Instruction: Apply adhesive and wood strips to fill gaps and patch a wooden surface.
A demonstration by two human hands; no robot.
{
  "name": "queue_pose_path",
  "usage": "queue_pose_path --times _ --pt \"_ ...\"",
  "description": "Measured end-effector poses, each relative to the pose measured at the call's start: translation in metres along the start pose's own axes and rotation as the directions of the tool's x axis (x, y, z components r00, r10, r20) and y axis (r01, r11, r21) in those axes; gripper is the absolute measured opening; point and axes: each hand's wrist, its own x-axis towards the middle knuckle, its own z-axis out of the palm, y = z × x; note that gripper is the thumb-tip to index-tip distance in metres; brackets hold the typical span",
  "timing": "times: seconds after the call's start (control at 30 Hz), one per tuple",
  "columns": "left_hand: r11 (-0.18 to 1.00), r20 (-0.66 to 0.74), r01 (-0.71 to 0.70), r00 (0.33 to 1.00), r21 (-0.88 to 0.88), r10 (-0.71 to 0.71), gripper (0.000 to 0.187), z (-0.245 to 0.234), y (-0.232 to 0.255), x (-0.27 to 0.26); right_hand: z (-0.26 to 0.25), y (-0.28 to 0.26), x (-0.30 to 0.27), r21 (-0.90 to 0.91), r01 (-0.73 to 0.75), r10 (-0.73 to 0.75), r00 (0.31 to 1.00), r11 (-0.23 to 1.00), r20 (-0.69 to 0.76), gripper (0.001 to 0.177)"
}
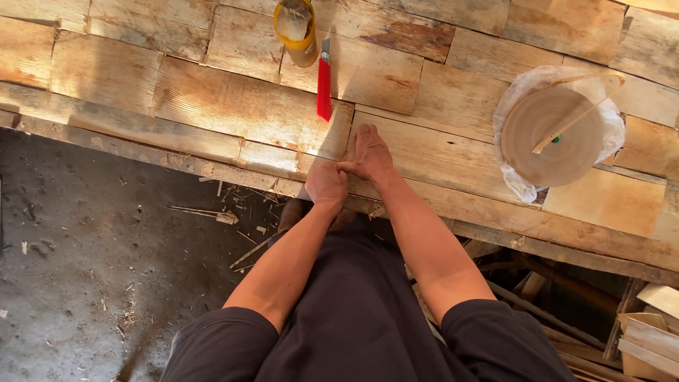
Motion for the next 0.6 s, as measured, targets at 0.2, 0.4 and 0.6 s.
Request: queue_pose_path --times 0.2,0.4,0.6 --pt "0.933 -0.212 -0.353 0.908 0.077 0.361 0.013 0.0 -0.01 -0.018 -0.003 -0.003 -0.006 -0.009 -0.02 0.021 0.999 1.0 0.031 0.092" --pt "0.739 -0.137 -0.674 0.732 -0.003 0.667 0.016 -0.03 -0.008 -0.068 0.006 0.014 -0.014 -0.055 0.163 -0.166 0.985 0.985 -0.046 0.088" --pt "0.708 -0.39 -0.537 0.838 -0.459 0.382 0.012 -0.071 -0.021 -0.087 0.018 0.021 -0.017 0.068 0.13 -0.117 0.98 0.989 -0.161 0.074"
